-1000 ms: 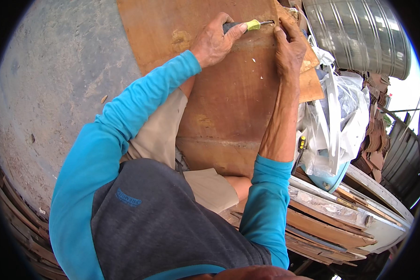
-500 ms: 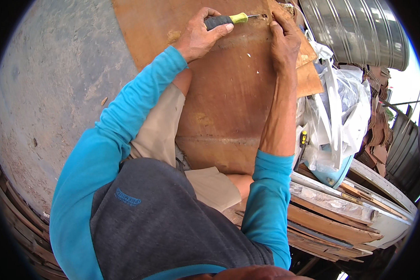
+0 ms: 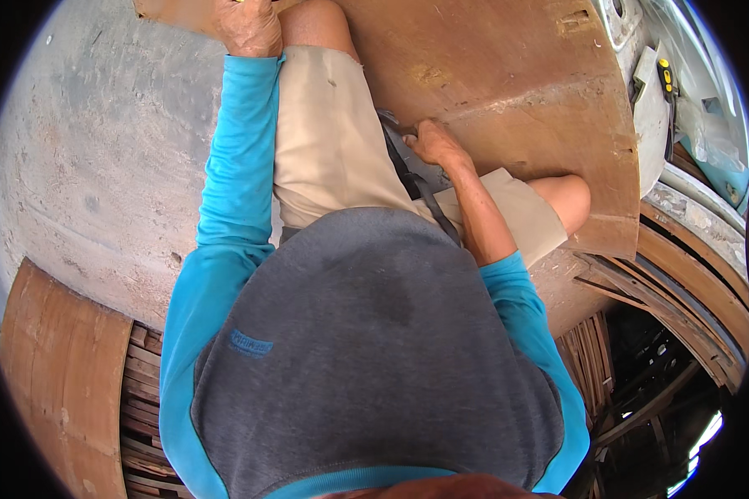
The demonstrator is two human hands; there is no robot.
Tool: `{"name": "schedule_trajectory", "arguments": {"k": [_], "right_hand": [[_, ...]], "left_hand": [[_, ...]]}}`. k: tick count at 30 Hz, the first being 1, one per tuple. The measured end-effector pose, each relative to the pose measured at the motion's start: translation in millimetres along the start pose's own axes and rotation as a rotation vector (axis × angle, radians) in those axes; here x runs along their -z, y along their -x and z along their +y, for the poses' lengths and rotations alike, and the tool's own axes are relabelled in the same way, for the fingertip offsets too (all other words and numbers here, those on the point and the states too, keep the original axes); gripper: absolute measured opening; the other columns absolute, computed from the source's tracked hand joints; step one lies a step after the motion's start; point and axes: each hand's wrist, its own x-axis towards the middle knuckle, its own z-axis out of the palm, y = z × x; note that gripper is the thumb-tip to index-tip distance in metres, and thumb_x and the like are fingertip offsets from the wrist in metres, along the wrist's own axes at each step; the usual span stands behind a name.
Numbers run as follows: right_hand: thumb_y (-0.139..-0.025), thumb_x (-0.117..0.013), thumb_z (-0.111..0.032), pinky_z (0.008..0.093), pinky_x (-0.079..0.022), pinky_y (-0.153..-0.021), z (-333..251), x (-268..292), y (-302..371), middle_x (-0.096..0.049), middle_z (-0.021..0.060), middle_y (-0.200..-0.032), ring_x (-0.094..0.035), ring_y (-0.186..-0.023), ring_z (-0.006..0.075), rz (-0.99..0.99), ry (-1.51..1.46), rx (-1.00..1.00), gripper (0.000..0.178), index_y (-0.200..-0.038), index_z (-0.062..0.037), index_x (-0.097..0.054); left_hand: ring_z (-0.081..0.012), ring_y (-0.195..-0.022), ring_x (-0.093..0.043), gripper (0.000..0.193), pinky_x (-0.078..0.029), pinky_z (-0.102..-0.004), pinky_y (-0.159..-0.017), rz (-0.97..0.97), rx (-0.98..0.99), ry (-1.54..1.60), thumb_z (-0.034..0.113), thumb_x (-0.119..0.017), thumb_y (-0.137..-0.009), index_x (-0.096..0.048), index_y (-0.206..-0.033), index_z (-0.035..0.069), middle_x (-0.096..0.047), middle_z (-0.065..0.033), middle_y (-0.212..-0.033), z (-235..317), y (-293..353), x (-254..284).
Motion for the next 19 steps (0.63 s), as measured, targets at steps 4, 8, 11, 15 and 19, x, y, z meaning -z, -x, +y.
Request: {"name": "schedule_trajectory", "arguments": {"k": [4, 8, 11, 15, 19], "right_hand": [[-0.098, -0.057, -0.024, 0.0534, -0.053, -0.097, -3, -81, -8, -0.069, 0.0345, -0.114, -0.067, -0.113, 0.0442, -0.099, 0.094, -0.027, 0.04, -0.122, 0.0085, -0.061], [-0.089, -0.058, -0.012, 0.057, -0.051, -0.098, 2, -103, -22, -0.069, 0.0352, -0.111, -0.067, -0.11, 0.0489, 0.058, -0.183, -0.085, 0.043, -0.128, 0.0058, -0.057], [-0.086, -0.062, -0.012, 0.0578, -0.049, -0.096, 26, -112, -17, -0.065, 0.0371, -0.113, -0.062, -0.11, 0.0538, 0.201, -0.353, 0.153, 0.045, -0.127, 0.0061, -0.055], [-0.098, -0.062, -0.017, 0.0561, -0.049, -0.079, -12, -24, 25, -0.064, 0.0331, -0.093, -0.063, -0.091, 0.0533, 0.419, -0.404, 0.31, 0.029, -0.117, 0.0032, -0.055], [-0.102, -0.061, -0.022, 0.0488, -0.048, -0.07, -45, 49, 44, -0.062, 0.0234, -0.086, -0.063, -0.076, 0.0382, 0.646, -0.507, 0.36, 0.026, -0.115, -0.0001, -0.057]], "left_hand": [[-0.0133, -0.081, -0.064, 0.054, -0.055, -0.0289, -0.073, 0.026, -0.041, 0.072, 0.036, -0.081, -0.091, -0.06, -0.121, -0.004, -0.067, -0.0064, -0.094, 7, 8, -6], [-0.0125, -0.082, -0.064, 0.057, -0.056, -0.0287, -0.073, 0.039, 0.019, -0.003, 0.033, -0.083, -0.09, -0.058, -0.125, -0.004, -0.067, -0.0054, -0.095, 8, 9, -8], [-0.0115, -0.083, -0.064, 0.053, -0.056, -0.0274, -0.075, 0.062, 0.034, -0.022, 0.031, -0.083, -0.091, -0.06, -0.125, -0.002, -0.068, -0.0047, -0.096, 21, 11, -13], [-0.011, -0.082, -0.064, 0.048, -0.055, -0.0266, -0.075, 0.121, 0.05, 0.026, 0.031, -0.084, -0.09, -0.064, -0.122, 0.001, -0.068, -0.0038, -0.096, 20, 12, -9], [-0.0078, -0.082, -0.06, 0.049, -0.051, -0.0241, -0.074, 0.132, 0.086, 0.041, 0.031, -0.086, -0.087, -0.065, -0.119, 0.001, -0.065, -0.0011, -0.095, 18, 10, -6]]}}
